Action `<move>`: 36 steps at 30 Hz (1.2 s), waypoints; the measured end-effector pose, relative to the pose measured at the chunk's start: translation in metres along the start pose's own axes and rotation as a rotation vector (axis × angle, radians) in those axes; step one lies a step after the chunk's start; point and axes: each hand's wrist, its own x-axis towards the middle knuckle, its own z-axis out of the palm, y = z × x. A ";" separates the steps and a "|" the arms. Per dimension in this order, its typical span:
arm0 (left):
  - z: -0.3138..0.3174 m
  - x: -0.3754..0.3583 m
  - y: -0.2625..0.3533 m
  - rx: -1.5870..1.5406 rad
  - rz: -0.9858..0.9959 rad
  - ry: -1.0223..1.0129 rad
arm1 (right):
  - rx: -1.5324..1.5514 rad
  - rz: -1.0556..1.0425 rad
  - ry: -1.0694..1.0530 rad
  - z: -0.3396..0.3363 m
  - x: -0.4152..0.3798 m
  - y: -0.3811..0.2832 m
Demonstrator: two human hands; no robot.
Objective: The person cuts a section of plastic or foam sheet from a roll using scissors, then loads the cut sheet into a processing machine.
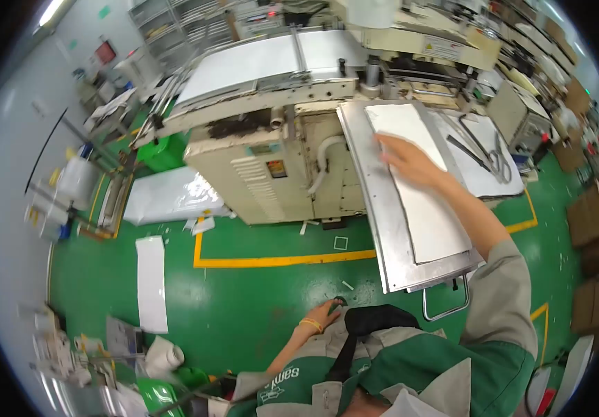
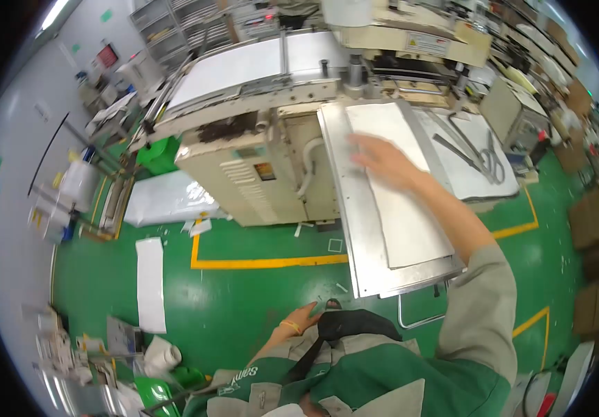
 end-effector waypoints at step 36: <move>0.179 -0.023 0.067 -0.350 -0.561 0.536 | -0.811 -0.646 -0.092 -0.010 0.119 0.087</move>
